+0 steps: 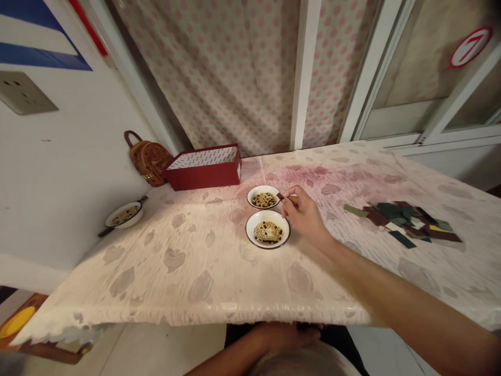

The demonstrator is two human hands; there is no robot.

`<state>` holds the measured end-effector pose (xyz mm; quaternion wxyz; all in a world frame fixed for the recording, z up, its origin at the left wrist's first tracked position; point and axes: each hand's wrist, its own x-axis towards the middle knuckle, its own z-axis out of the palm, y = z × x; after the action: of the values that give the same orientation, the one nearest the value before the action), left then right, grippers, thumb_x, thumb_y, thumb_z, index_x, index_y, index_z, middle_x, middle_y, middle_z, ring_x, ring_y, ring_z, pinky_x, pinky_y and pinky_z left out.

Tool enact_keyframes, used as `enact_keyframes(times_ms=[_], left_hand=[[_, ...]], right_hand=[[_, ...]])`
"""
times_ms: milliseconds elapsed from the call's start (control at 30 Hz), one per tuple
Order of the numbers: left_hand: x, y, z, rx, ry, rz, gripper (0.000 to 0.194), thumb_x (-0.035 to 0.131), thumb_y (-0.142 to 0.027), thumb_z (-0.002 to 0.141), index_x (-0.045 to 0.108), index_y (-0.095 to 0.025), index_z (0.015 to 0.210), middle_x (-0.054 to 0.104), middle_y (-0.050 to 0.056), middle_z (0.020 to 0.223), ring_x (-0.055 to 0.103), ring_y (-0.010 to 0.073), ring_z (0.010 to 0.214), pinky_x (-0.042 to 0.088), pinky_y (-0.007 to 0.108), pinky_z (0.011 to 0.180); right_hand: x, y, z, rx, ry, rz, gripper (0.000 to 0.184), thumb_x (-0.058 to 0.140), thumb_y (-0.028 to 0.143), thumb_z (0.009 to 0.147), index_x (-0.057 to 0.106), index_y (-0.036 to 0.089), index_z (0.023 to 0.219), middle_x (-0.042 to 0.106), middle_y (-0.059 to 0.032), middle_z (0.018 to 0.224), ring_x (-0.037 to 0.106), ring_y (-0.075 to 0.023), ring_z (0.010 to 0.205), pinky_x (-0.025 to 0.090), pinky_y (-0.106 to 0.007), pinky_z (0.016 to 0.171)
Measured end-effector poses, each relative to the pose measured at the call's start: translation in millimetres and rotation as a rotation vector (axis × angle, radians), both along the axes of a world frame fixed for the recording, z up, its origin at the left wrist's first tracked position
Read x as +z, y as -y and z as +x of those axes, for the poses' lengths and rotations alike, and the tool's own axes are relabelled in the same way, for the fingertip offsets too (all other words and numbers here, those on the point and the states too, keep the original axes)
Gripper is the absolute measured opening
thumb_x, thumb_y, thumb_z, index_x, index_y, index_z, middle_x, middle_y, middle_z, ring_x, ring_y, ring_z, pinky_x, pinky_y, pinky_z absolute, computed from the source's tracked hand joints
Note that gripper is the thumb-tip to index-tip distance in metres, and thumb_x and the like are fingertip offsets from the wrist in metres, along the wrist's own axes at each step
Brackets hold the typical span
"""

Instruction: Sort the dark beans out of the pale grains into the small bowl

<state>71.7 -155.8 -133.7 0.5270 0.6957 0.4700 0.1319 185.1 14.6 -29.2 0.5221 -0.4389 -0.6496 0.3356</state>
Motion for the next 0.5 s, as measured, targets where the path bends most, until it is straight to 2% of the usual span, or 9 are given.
enact_keyframes(times_ms=[33,100,167,233,300,333,400,433,500], left_hand=[[2.5,-0.8,-11.1,-0.018,-0.001,-0.088,0.022,0.074,-0.037,0.085,0.075,-0.041,0.107,0.074,-0.006,0.117,0.068,0.0195,0.114,0.051,0.030,0.105],[23.3,7.5,-38.4,-0.057,0.058,-0.201,0.029,0.069,-0.041,0.087,0.077,-0.034,0.114,0.075,-0.003,0.121,0.068,0.0226,0.118,0.048,0.034,0.111],[61.0,19.9,-67.3,-0.091,0.146,-0.162,0.028,0.065,-0.041,0.091,0.079,-0.027,0.111,0.078,0.002,0.113,0.071,0.0226,0.111,0.051,0.034,0.105],[104.5,24.9,-91.9,-0.122,0.137,-0.130,0.026,0.063,-0.039,0.093,0.079,-0.025,0.108,0.079,0.005,0.104,0.074,0.0209,0.097,0.056,0.032,0.089],[141.1,16.1,-108.4,0.009,0.166,-0.035,0.026,0.059,-0.038,0.097,0.079,-0.022,0.103,0.079,0.006,0.097,0.074,0.0174,0.085,0.057,0.029,0.079],[154.1,6.3,-112.9,0.084,0.160,0.092,0.023,0.060,-0.036,0.097,0.078,-0.022,0.097,0.079,0.004,0.092,0.072,0.0156,0.081,0.056,0.027,0.076],[168.4,-21.6,-114.1,0.225,0.074,0.399,0.015,0.064,-0.030,0.094,0.077,-0.022,0.093,0.078,0.003,0.093,0.071,0.0155,0.086,0.054,0.028,0.080],[170.6,-38.2,-111.2,0.222,0.037,0.503,0.012,0.066,-0.027,0.092,0.076,-0.022,0.094,0.078,0.002,0.094,0.070,0.0156,0.086,0.054,0.028,0.081],[168.5,-72.3,-100.6,0.107,-0.025,0.614,0.012,0.066,-0.024,0.092,0.076,-0.023,0.099,0.078,0.001,0.100,0.069,0.0158,0.090,0.053,0.029,0.084]], right_hand=[[0.0,0.5,-1.1,0.005,0.007,-0.004,0.003,0.052,0.026,0.090,0.050,0.024,0.092,0.059,0.0076,0.055,0.055,-0.0130,0.051,0.040,-0.026,0.058],[0.3,2.0,-4.5,0.023,0.008,-0.014,0.004,0.052,0.027,0.090,0.050,0.024,0.092,0.059,0.0077,0.055,0.054,-0.0126,0.051,0.039,-0.025,0.057],[1.5,3.5,-9.6,0.060,-0.012,-0.044,0.006,0.053,0.029,0.090,0.051,0.024,0.092,0.059,0.0076,0.055,0.052,-0.0122,0.050,0.037,-0.024,0.054],[4.0,4.4,-15.5,0.098,-0.038,-0.095,0.006,0.053,0.029,0.089,0.051,0.024,0.091,0.059,0.0073,0.054,0.050,-0.0120,0.049,0.034,-0.024,0.050],[7.5,4.3,-20.9,0.121,-0.061,-0.128,0.005,0.053,0.028,0.088,0.051,0.024,0.089,0.058,0.0072,0.052,0.049,-0.0119,0.047,0.034,-0.024,0.048],[9.3,3.9,-23.1,0.121,-0.071,-0.130,0.005,0.054,0.027,0.087,0.051,0.024,0.089,0.057,0.0073,0.052,0.049,-0.0118,0.047,0.034,-0.024,0.049],[12.0,2.9,-25.9,0.107,-0.089,-0.114,0.005,0.054,0.026,0.086,0.051,0.024,0.089,0.056,0.0079,0.051,0.047,-0.0112,0.046,0.035,-0.024,0.049],[12.5,2.3,-26.5,0.095,-0.100,-0.101,0.005,0.054,0.026,0.085,0.052,0.024,0.089,0.055,0.0082,0.052,0.046,-0.0109,0.046,0.035,-0.024,0.049],[11.5,1.3,-26.1,0.065,-0.122,-0.077,0.005,0.054,0.027,0.085,0.052,0.024,0.089,0.054,0.0087,0.052,0.044,-0.0107,0.046,0.035,-0.025,0.049]])
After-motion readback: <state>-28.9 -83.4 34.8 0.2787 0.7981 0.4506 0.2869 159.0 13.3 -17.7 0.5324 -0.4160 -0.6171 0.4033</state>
